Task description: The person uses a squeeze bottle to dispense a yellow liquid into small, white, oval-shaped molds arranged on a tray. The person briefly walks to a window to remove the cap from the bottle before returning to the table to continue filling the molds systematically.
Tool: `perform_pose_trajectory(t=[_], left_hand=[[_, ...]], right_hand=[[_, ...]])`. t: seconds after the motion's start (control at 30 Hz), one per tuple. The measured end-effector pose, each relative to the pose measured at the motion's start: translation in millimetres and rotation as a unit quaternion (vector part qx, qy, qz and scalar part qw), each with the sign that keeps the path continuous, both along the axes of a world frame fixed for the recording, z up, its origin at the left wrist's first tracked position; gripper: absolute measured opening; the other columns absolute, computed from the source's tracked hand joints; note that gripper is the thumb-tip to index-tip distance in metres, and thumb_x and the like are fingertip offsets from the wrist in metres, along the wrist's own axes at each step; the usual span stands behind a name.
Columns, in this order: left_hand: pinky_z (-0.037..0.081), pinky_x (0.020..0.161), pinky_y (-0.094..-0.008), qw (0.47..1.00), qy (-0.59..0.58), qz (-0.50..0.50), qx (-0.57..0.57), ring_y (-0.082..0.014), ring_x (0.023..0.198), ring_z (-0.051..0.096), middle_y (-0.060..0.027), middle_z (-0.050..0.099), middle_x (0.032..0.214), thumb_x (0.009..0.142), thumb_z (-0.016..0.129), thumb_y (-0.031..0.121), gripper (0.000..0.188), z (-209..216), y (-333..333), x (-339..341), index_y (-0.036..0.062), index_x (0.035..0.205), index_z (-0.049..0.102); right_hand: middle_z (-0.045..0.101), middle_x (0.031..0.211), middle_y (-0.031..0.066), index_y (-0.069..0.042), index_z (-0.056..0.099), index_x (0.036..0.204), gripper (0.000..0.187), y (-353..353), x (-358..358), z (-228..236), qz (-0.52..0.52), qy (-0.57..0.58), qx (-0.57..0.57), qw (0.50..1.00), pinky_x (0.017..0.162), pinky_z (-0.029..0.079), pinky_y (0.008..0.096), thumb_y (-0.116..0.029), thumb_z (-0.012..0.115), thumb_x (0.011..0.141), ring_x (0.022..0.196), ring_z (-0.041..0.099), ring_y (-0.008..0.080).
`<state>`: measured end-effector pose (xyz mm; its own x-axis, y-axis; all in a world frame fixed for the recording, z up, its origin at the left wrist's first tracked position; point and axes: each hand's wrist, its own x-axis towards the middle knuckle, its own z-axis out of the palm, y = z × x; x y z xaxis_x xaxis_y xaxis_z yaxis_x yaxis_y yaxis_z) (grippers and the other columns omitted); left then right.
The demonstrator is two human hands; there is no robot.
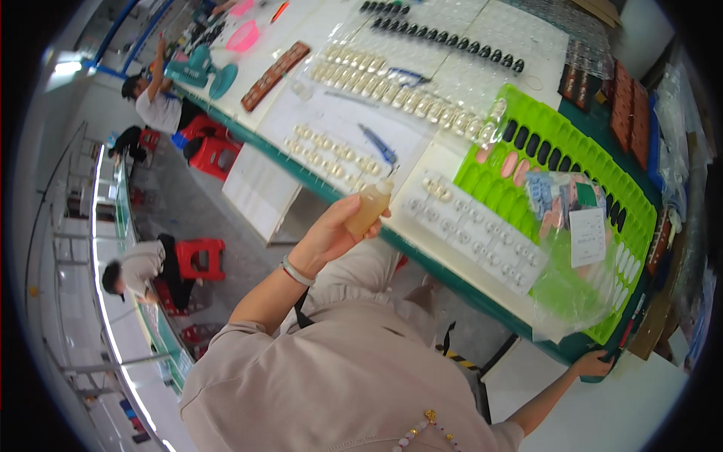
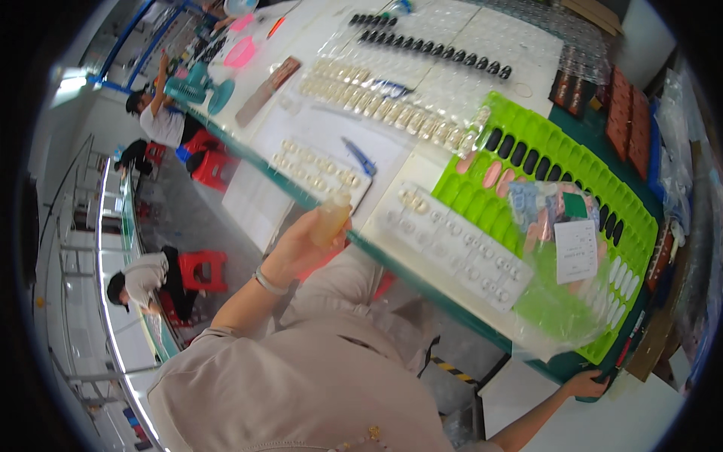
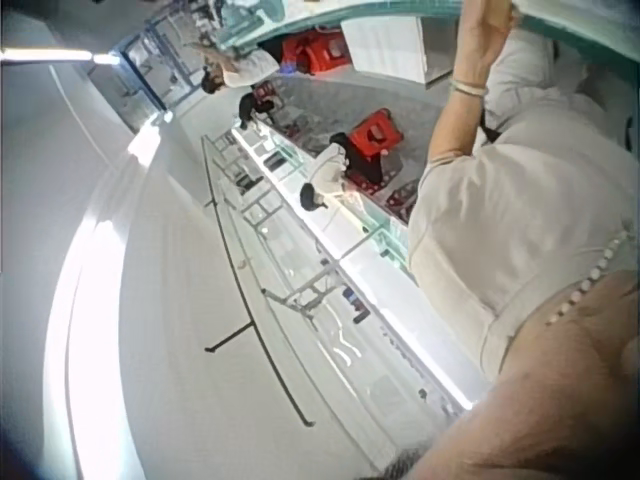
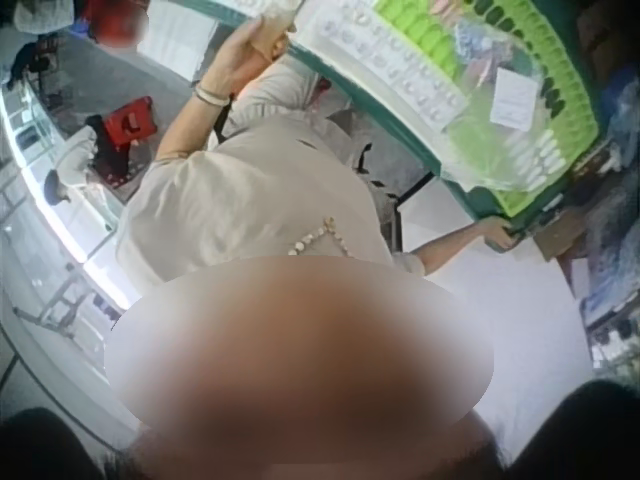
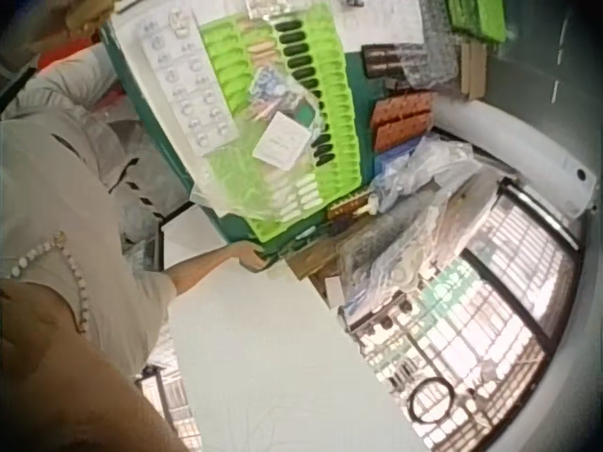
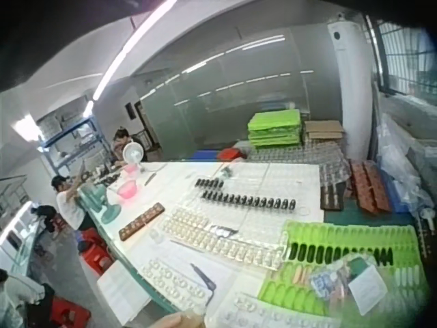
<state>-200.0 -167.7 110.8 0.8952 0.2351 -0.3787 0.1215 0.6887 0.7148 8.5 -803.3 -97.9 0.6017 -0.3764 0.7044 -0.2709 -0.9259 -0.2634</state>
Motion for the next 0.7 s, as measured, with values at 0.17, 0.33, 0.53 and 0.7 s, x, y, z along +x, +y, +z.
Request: perform_pose_trajectory(t=[0.17,0.33,0.53,0.7], left_hand=[[0.045,0.069,-0.025,0.987,-0.046,-0.154,0.03,-0.0132,0.078,0.055,-0.0106,0.056,0.099,0.078,0.06,0.043,0.061,1,32,60,-0.0015,0.117,0.045],[0.045,0.08,-0.0284,0.96,-0.034,-0.278,-0.003,-0.0199,0.094,0.056,-0.0148,0.056,0.105,0.068,0.072,0.036,0.066,36,44,88,-0.0065,0.112,0.047],[0.044,0.078,-0.0318,0.942,-0.026,-0.331,-0.049,-0.0243,0.091,0.057,-0.0174,0.059,0.097,0.058,0.079,0.037,0.069,17,65,89,-0.0094,0.104,0.054],[0.043,0.077,-0.0326,0.938,-0.056,-0.341,-0.026,-0.0228,0.09,0.057,-0.0162,0.059,0.095,0.061,0.076,0.042,0.067,-13,97,78,-0.0073,0.101,0.055]], right_hand=[[0.055,0.096,0.0222,0.005,0.055,0.1,0.033,-8,-12,-8,-0.026,-0.016,-0.007,0.999,0.079,0.044,0.0408,-0.021,0.058,0.08,0.088,0.053,0.035],[0.056,0.097,0.0231,0.009,0.054,0.101,0.035,-36,-18,-14,-0.064,0.017,-0.054,0.996,0.081,0.045,0.0384,-0.021,0.055,0.083,0.093,0.055,0.0332],[0.057,0.101,0.0211,0.006,0.056,0.103,0.034,-29,-29,-16,-0.097,-0.019,-0.055,0.994,0.081,0.044,0.0374,-0.022,0.055,0.083,0.094,0.055,0.0323],[0.057,0.104,0.0194,0.004,0.057,0.104,0.034,1,-67,2,-0.125,-0.093,-0.011,0.988,0.082,0.044,0.0366,-0.023,0.055,0.082,0.095,0.055,0.0316]])
